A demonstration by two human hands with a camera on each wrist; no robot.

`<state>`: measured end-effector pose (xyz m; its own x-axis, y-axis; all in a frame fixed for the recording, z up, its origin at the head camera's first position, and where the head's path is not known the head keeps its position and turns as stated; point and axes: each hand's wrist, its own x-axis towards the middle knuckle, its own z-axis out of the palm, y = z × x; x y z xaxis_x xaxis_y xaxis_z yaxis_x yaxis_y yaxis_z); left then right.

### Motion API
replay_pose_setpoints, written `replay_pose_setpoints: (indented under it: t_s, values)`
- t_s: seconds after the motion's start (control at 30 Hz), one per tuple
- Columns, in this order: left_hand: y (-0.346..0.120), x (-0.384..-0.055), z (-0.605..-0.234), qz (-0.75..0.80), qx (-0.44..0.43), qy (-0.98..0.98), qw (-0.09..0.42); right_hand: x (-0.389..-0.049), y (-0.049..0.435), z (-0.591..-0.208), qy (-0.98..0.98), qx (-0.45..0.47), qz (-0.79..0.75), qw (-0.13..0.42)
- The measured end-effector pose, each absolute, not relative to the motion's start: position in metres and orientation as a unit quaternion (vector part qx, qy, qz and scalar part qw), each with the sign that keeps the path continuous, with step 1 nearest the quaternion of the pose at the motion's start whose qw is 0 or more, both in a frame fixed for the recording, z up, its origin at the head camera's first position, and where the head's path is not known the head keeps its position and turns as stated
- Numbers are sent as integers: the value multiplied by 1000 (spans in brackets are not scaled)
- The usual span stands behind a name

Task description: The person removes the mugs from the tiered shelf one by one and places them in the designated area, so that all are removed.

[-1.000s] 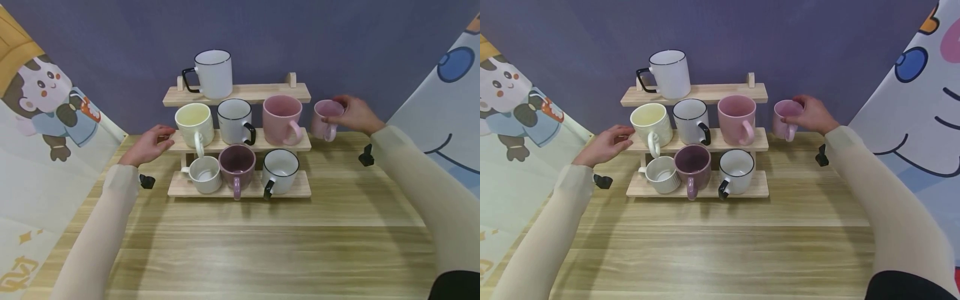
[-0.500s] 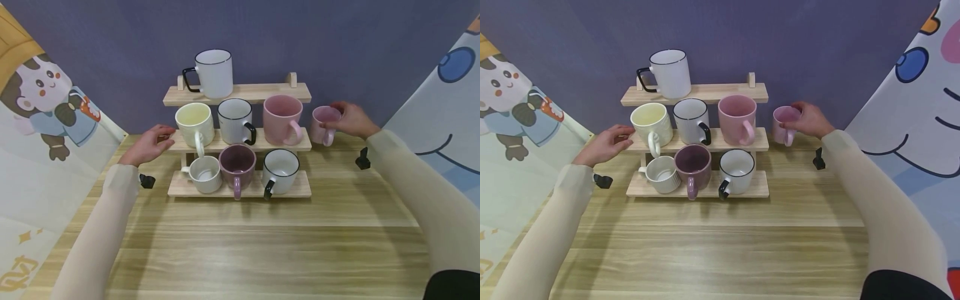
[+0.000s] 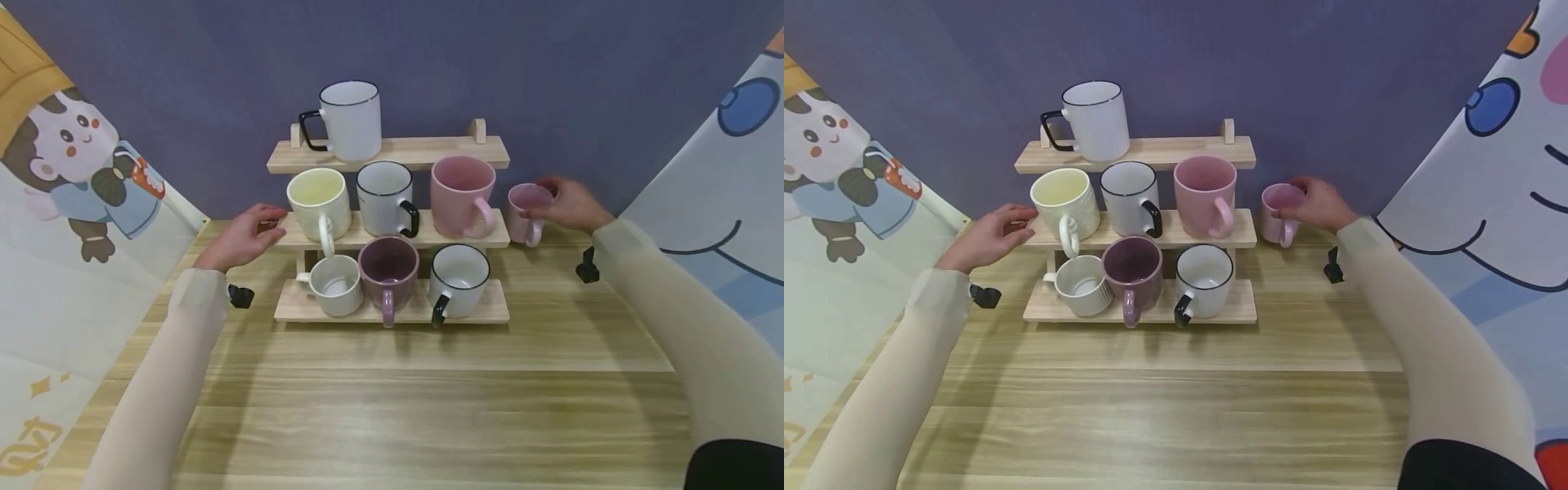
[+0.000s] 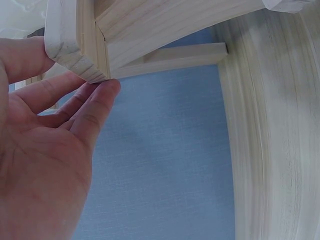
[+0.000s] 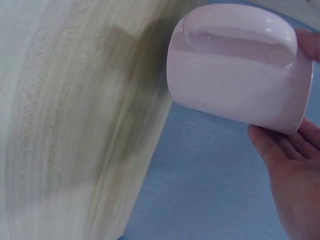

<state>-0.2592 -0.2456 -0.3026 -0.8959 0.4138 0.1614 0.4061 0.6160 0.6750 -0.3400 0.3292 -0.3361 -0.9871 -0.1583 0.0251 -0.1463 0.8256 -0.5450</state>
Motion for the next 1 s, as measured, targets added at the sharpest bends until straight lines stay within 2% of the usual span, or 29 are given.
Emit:
replay_pose_setpoints:
  t_s: [0.3,0.6,1.0]
  values:
    - [-247,-263,-306,373,228,899,6,-345,330,-350,959,-68,-275,27]
    - [-264,-285,-328,374,230,898,-1,-346,328,-358,958,-56,-280,31]
    - [-258,-277,-320,374,227,899,1,-345,328,-363,956,-65,-286,32]
